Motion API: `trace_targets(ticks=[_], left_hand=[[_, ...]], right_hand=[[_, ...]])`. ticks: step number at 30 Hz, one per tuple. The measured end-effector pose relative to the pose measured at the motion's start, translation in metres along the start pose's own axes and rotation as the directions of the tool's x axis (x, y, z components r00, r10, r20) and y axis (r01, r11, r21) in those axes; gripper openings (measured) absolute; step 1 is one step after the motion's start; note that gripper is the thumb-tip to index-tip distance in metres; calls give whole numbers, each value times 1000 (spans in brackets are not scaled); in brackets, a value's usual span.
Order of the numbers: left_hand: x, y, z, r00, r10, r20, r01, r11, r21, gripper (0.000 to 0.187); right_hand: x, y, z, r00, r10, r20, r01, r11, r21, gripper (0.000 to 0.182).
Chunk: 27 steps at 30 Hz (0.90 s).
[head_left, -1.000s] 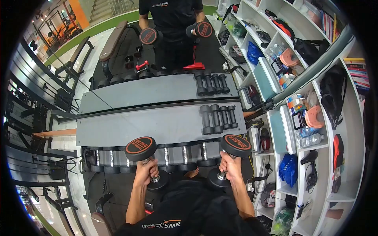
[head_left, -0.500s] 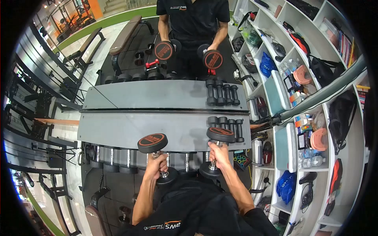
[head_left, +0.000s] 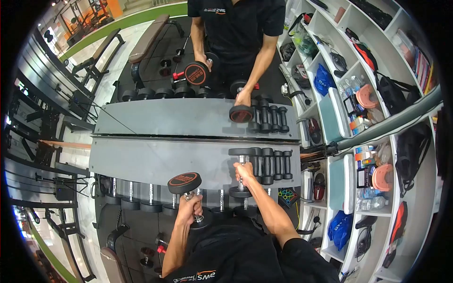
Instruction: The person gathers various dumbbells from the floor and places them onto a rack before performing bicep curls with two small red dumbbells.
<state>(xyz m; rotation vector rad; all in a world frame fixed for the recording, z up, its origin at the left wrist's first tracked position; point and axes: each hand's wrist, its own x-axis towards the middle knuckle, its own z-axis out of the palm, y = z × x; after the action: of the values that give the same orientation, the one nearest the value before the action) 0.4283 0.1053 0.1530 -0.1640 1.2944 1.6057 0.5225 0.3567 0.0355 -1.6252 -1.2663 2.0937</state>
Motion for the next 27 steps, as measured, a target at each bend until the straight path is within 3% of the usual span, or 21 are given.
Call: trace_targets(ticks=[13, 20, 27], left_hand=[[16, -7, -16, 994, -40, -101, 34, 998, -58, 24], [46, -3, -11, 992, -98, -80, 97, 995, -14, 23], [103, -3, 9, 980, -184, -80, 188, 981, 54, 22]], right_hand=[[68, 25, 13, 995, 83, -61, -87, 994, -64, 9], [72, 25, 13, 992, 119, -41, -120, 992, -34, 9], [71, 16, 20, 985, 106, -139, -117, 990, -75, 16]])
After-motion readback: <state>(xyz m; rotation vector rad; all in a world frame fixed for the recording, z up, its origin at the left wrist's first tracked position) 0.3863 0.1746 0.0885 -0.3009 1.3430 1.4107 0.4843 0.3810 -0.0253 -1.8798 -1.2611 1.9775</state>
